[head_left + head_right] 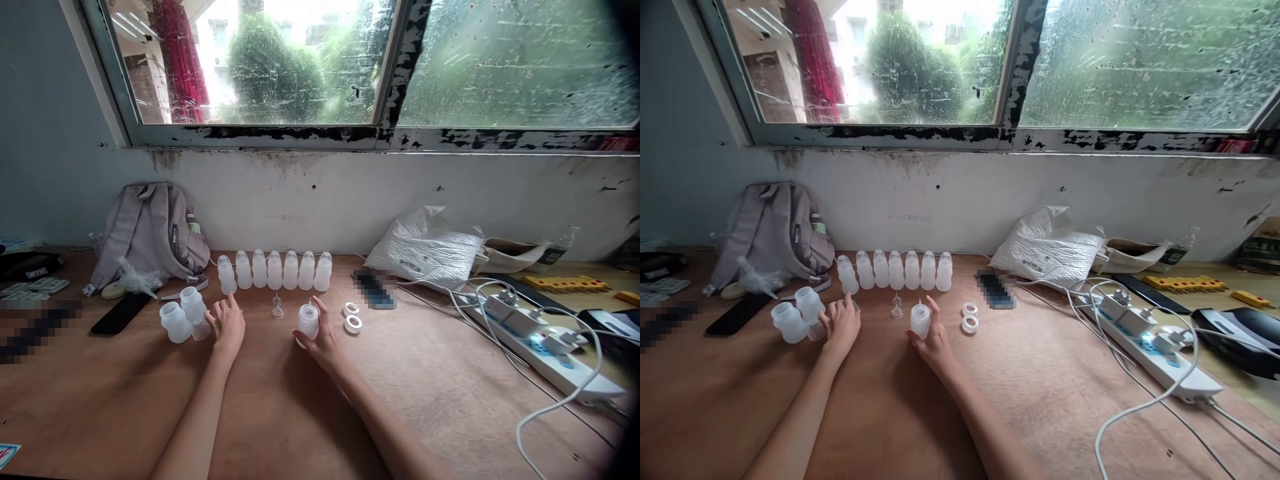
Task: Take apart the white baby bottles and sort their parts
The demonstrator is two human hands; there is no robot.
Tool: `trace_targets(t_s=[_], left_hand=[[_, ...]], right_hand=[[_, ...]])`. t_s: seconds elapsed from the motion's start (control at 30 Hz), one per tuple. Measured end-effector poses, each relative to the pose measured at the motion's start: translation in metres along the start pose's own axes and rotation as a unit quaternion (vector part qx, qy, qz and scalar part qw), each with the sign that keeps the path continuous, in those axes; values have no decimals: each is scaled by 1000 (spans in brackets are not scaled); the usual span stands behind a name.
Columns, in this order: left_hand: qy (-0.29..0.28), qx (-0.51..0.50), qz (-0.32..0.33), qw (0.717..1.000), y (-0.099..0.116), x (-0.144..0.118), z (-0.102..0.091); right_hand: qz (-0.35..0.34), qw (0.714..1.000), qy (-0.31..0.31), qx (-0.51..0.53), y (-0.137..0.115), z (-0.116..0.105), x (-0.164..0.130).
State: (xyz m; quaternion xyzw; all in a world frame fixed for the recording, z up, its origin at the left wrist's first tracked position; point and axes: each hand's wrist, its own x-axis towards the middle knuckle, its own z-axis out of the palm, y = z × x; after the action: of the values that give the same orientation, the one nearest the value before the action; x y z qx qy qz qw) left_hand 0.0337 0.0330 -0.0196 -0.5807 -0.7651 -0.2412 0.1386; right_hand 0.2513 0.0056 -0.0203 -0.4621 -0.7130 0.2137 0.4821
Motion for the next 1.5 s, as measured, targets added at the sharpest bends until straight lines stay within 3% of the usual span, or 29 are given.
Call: trace_targets(t_s=[0.1, 0.17, 0.23, 0.3, 0.4, 0.5, 0.63, 0.7, 0.83, 1.03, 1.33, 1.43, 1.5], left_hand=[[15, -125, 17, 992, 4, 3, -3], [30, -282, 36, 958, 13, 3, -6], [-1, -453, 34, 891, 26, -1, -10], [-63, -588, 16, 806, 38, -7, -12], [-131, -700, -10, 702, 50, -16, -16], [-163, -745, -42, 645, 54, -20, -19], [-184, -781, -94, 590, 51, -19, -19], [-181, -786, -112, 581, 49, -18, -17], [-186, -777, -117, 590, 47, -17, -13], [-248, -785, -85, 561, 49, -20, -10], [-256, -791, -111, 544, 54, -25, -12], [-237, -793, -121, 549, 62, -31, -13], [-197, -790, -165, 556, 67, -36, -13]], right_hand=[[62, 997, -30, 20, 5, 8, -3], [80, 995, -47, 31, 6, 9, -3], [87, 994, -46, 51, 5, 6, -1], [100, 991, -36, 77, 5, 1, 2], [112, 988, -37, 96, 6, -7, 5], [109, 990, -29, 80, 7, -13, 7], [92, 993, -32, 63, 3, -18, 8], [85, 993, -51, 61, 1, -20, 9], [75, 993, -74, 61, 0, -22, 9], [71, 996, -39, 46, 5, -23, 9], [30, 999, -18, 10, -5, -22, 6], [17, 1000, 11, -7, -12, -21, 2], [5, 1000, 27, -10, -16, -18, -2]])
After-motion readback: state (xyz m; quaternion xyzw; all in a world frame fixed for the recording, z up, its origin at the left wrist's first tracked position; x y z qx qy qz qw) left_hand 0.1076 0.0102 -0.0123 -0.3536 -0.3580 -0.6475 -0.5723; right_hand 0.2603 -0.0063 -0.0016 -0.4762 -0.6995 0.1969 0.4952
